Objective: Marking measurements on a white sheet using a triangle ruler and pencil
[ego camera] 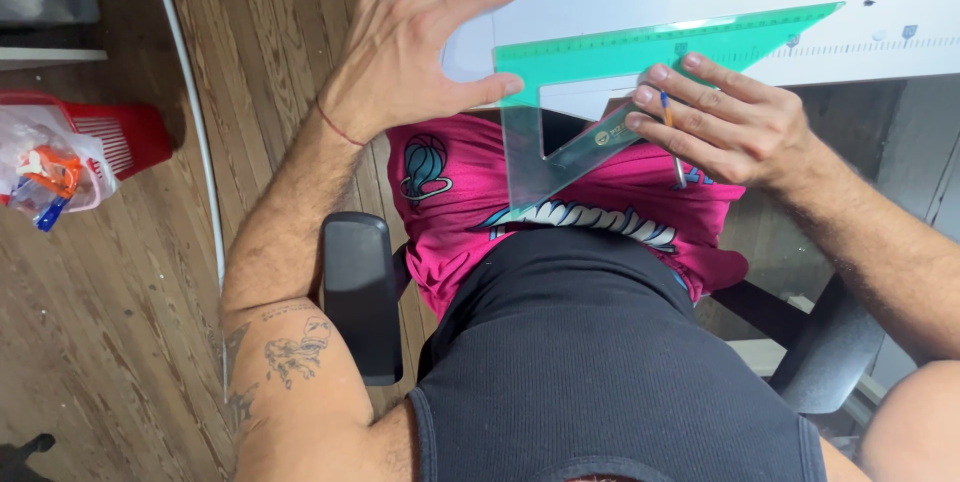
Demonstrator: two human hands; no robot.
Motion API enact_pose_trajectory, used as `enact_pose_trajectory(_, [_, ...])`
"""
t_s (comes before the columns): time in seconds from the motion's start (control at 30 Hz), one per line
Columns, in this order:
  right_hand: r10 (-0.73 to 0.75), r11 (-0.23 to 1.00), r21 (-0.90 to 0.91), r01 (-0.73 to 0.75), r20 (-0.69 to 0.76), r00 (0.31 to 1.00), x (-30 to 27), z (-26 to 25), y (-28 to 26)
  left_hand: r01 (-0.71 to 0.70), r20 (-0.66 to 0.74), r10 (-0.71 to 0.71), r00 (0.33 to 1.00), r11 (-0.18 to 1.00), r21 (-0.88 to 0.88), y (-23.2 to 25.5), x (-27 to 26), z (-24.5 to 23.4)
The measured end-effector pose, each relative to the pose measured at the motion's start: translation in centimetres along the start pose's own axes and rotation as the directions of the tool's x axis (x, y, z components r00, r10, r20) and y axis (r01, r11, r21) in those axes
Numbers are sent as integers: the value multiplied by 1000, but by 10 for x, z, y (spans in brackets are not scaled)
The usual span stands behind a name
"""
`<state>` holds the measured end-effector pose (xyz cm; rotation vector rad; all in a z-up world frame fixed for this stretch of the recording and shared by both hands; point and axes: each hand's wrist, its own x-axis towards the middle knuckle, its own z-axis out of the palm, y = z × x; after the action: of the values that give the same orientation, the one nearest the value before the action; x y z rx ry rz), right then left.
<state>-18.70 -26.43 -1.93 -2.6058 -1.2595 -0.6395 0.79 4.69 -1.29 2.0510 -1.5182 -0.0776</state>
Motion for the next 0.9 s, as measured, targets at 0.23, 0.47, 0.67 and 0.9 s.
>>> enact_pose_trajectory(0.23, [6, 1000, 12, -6, -10, 1000, 1, 1, 0, -8, -40, 8, 999, 1000, 4, 3, 2, 0])
enact_pose_trajectory(0.47, [7, 999, 34, -7, -13, 1000, 6, -2, 0, -15, -34, 16, 999, 1000, 16, 1, 1, 0])
enact_pose_trajectory(0.67, [283, 938, 269, -220, -223, 933, 12, -11, 5, -9, -41, 9, 999, 1000, 14, -1, -1, 3])
enact_pose_trajectory(0.9, [665, 511, 637, -577, 133, 735, 62, -13, 34, -13, -72, 16, 997, 999, 37, -4, -2, 6])
